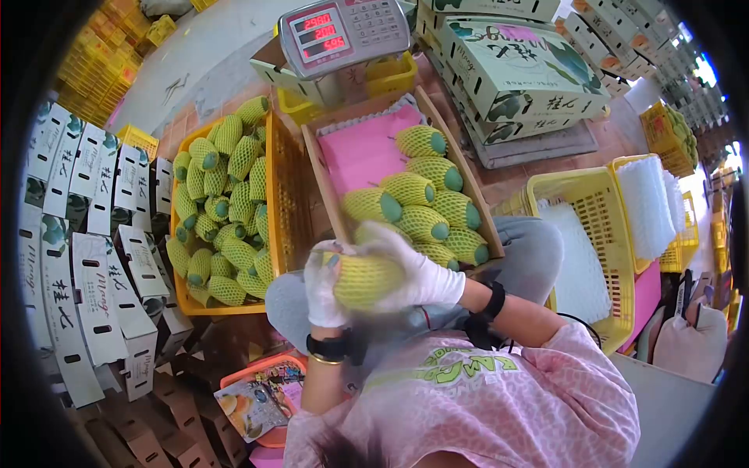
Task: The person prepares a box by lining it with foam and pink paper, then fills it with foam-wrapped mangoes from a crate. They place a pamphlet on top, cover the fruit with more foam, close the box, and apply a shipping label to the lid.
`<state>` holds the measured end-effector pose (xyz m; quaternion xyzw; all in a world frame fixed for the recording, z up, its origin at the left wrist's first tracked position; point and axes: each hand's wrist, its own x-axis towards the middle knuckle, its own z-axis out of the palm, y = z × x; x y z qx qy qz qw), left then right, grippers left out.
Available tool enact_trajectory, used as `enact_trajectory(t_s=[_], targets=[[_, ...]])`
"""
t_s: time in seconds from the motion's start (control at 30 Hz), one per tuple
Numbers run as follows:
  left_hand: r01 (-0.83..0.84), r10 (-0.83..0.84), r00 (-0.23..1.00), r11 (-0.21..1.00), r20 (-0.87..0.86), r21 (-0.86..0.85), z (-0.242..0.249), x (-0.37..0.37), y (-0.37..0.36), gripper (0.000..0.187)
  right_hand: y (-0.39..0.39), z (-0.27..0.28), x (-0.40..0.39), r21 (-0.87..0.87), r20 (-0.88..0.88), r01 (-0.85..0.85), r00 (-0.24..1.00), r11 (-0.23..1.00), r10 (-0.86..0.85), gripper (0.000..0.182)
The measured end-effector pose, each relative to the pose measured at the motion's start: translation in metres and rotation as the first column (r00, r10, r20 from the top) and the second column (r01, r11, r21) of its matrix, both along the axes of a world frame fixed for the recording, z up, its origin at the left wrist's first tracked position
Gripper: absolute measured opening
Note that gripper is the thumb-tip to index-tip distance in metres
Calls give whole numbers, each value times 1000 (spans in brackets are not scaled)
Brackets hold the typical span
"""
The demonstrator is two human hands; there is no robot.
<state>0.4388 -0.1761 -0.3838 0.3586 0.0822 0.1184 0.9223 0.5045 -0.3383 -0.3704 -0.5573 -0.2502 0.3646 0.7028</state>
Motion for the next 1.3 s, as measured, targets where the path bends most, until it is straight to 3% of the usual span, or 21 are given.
enact_trajectory(t_s=[0.07, 0.13, 0.2, 0.27, 0.33, 0.4, 0.43, 0.53, 0.6, 0.67, 0.7, 0.73, 0.77, 0.8, 0.87, 0.93, 1.03, 1.13, 1.23, 1.27, 1.3], targets=[[-54, 61, 988, 997, -142, 53, -3, 8, -1, 32, 6, 8, 5, -68, 515, 51, 857, 996, -9, 87], [54, -54, 997, 999, -60, -6, -12, 17, 2, 41, 5, 11, 16, -40, 466, 81, 883, 996, -54, 75], [62, -58, 995, 997, -77, 44, 0, 40, 2, 56, 2, 25, 40, -125, 139, 20, 990, 992, -3, 74], [-53, 52, 999, 952, 10, 302, -27, 52, 27, 63, 1, 28, 83, -71, 148, 83, 986, 994, -72, 70], [-151, 230, 968, 857, -104, 492, -18, 56, 36, 49, 5, 38, 124, -238, 254, 201, 957, 950, -139, 64], [-114, 233, 962, 813, -140, 571, -22, 57, 41, 41, 17, 37, 157, -515, 527, 303, 849, 802, 18, 62], [-61, 228, 957, 762, -178, 645, -23, 57, 42, 35, 23, 20, 169, -557, 721, 431, 675, 710, 156, 61], [-142, 284, 946, 795, -155, 590, -29, 52, 48, 26, 46, -2, 180, -759, 651, 456, 557, 465, 516, 52], [-176, 334, 918, 825, -211, 537, -10, 37, 73, 32, 44, -43, 189, -703, 705, 516, 422, 489, 570, 49], [-232, 513, 836, 649, -192, 725, -9, 15, 115, 25, 61, -5, 178, -821, 556, 465, 526, 330, 643, 47], [-237, 557, 796, 647, -237, 725, -14, 0, 142, 28, 52, -23, 182, -711, 667, 561, 346, 424, 660, 46], [-238, 588, 758, 651, -281, 721, -24, -18, 172, 31, 51, -26, 183, -734, 650, 548, 394, 401, 650, 45], [-143, 686, 630, 563, -364, 814, -50, -34, 208, 38, 47, -33, 183, -687, 699, 569, 347, 452, 626, 46], [-18, 764, 485, 495, -425, 869, -68, -46, 237, 46, 55, -19, 177, -760, 613, 535, 399, 369, 682, 45], [384, 868, 297, 274, -398, 882, -57, -44, 252, 63, 58, -37, 181, -763, 590, 551, 378, 339, 713, 47], [394, 856, 313, 277, -411, 876, -74, -29, 266, 71, 62, -40, 184, -755, 583, 564, 344, 334, 736, 48], [491, 687, 203, 545, -697, 680, -118, 3, 278, 83, 65, -39, 182, -750, 557, 594, 334, 289, 760, 55], [423, 733, -40, 628, -679, 653, -124, 30, 265, 93, 66, -30, 179, -729, 565, 628, 326, 273, 758, 64], [-14, 814, 311, 519, -490, 854, -114, 11, 258, 72, 61, -7, 167, -474, 797, 769, 168, 429, 580, 67], [-228, 819, 419, 513, -393, 827, -105, 6, 260, 64, 63, 5, 162, -468, 799, 776, 167, 422, 578, 67], [-396, 813, 404, 568, -418, 722, -99, -1, 264, 57, 63, 14, 155, -405, 887, 717, 157, 567, 434, 65]])
